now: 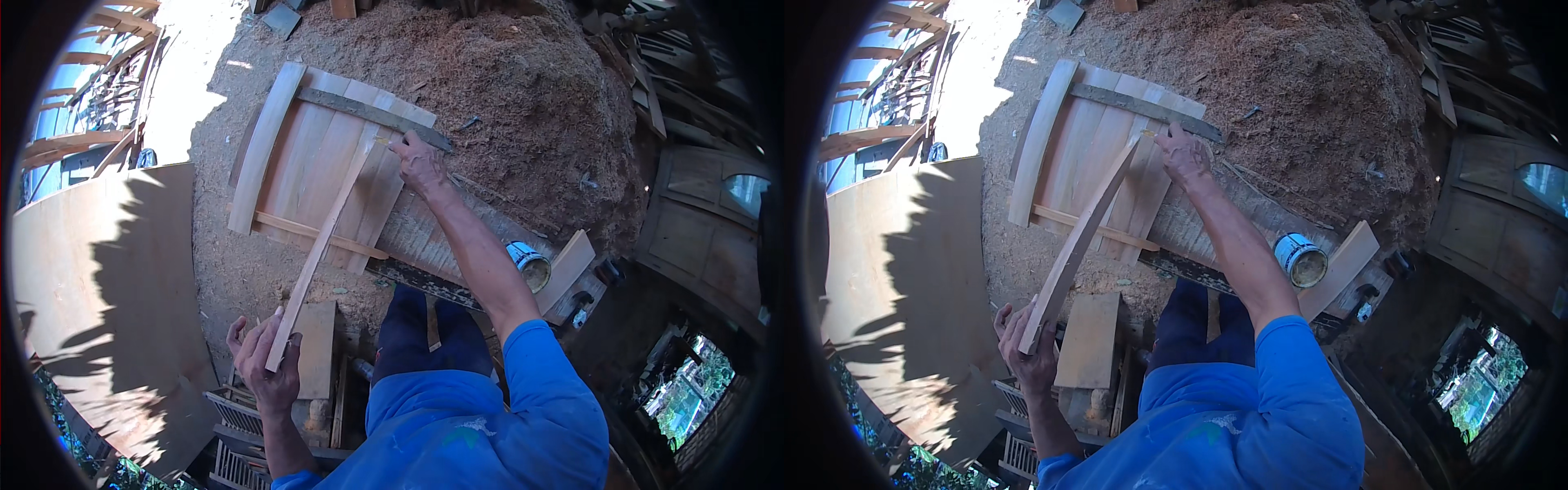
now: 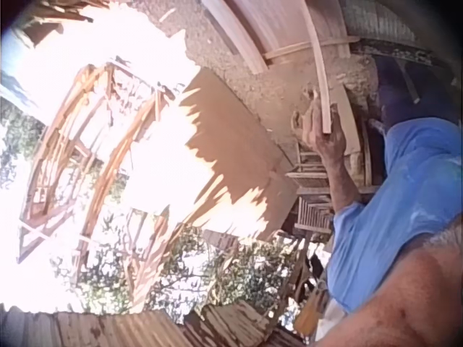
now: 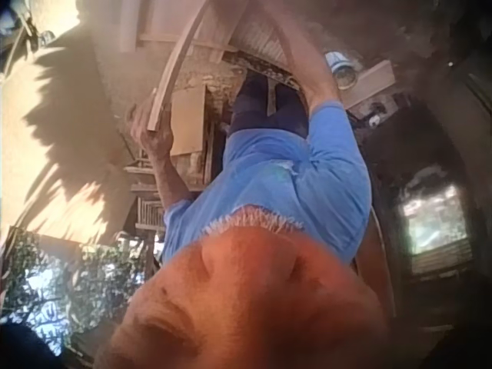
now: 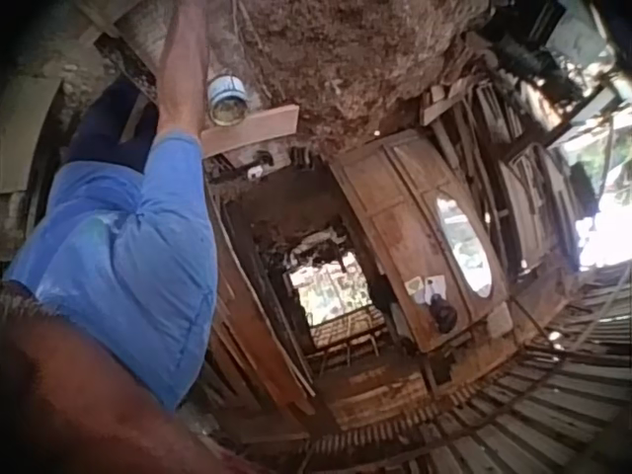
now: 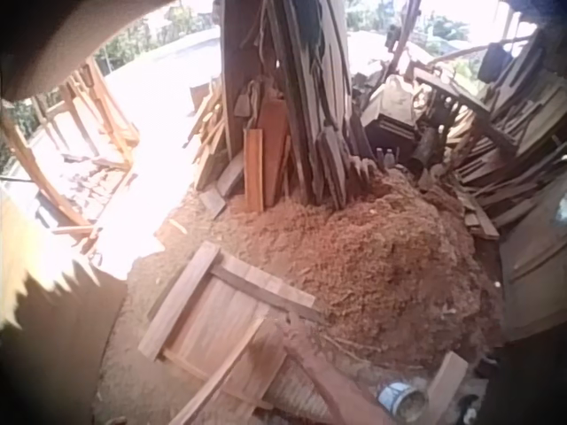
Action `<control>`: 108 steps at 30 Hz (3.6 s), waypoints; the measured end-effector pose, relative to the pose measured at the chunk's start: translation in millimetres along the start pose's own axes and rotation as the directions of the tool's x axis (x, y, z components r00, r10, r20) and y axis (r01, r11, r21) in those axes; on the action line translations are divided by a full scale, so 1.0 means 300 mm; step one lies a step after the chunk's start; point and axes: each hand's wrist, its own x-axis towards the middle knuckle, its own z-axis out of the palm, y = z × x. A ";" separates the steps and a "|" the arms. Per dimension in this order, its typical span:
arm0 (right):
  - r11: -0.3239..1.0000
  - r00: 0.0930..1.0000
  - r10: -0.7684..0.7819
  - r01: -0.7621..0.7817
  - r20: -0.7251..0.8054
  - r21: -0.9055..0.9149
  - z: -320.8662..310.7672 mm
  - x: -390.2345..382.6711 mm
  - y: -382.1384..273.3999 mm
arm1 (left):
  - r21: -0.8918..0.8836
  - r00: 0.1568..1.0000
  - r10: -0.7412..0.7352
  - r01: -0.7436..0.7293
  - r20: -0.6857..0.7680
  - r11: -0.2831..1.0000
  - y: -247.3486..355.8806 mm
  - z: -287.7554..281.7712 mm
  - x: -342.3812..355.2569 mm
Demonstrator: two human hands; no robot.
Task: The person applies a liquid substance to several wooden boards using a small brush, dipping the brush into a metal container multiple times to coat the surfaces and edges.
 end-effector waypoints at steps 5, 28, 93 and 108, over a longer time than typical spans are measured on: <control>0.957 0.995 -0.015 0.044 -0.103 0.288 -0.005 0.029 0.040 | -0.006 1.000 -0.006 0.006 -0.012 1.000 -0.017 0.001 -0.011; 0.896 0.961 -0.262 0.278 -0.093 0.346 -0.086 -0.083 -0.062 | 0.009 0.997 0.036 -0.036 -0.062 0.999 0.015 0.023 -0.014; 0.902 0.953 -0.287 0.301 -0.093 0.308 -0.196 -0.228 -0.153 | 0.094 0.992 0.053 -0.041 -0.119 0.995 0.100 0.118 -0.122; 0.844 0.908 -0.398 0.419 -0.130 0.334 -0.279 -0.371 -0.208 | 0.134 0.992 0.074 -0.060 -0.105 0.989 0.178 0.139 -0.108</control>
